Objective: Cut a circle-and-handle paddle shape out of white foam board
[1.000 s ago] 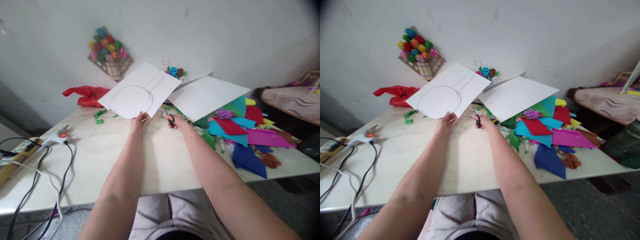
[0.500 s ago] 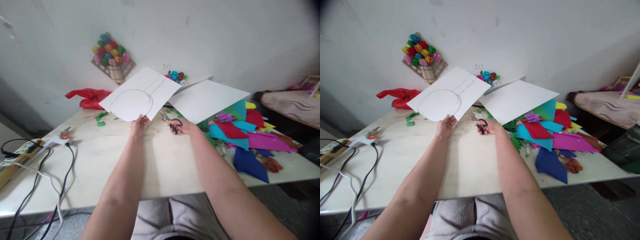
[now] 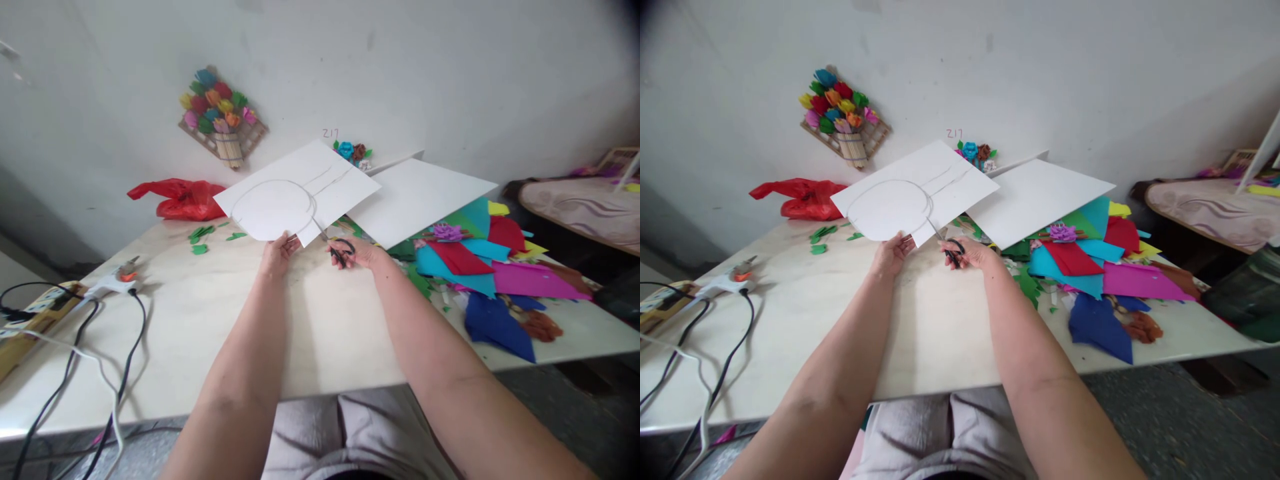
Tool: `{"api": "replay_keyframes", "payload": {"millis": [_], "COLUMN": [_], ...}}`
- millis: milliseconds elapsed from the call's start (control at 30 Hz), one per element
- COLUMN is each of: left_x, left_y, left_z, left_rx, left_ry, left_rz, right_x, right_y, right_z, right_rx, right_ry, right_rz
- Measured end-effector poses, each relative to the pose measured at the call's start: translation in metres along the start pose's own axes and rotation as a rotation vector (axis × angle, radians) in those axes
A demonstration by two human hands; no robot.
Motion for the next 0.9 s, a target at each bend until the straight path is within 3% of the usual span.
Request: {"api": "replay_keyframes", "payload": {"millis": [233,800,900], "left_x": [-0.001,0.002,0.003], "left_y": [-0.001,0.003,0.003], "left_z": [0.002,0.0,0.001], "left_rx": [0.03,-0.088,-0.108], "left_ry": [-0.009,-0.048,-0.046], "left_rz": [-0.027,-0.055,-0.007], "right_x": [0.003,0.011,0.009], "right_y": [0.001,0.006,0.01], "right_z": [0.006,0.019,0.022], "right_rx": [-0.042,-0.19,-0.195], "right_ry": [-0.038,-0.182,-0.203], "right_rz": [-0.008,-0.09,-0.089]}}
Point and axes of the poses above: each hand's wrist, its own y-axis towards the middle knuckle, its own z-axis out of the palm, x = y × z, the point moved 3 cm from there along y, towards the middle knuckle, and after that the axes turned 10 degrees about z, right-handed, at the moved point
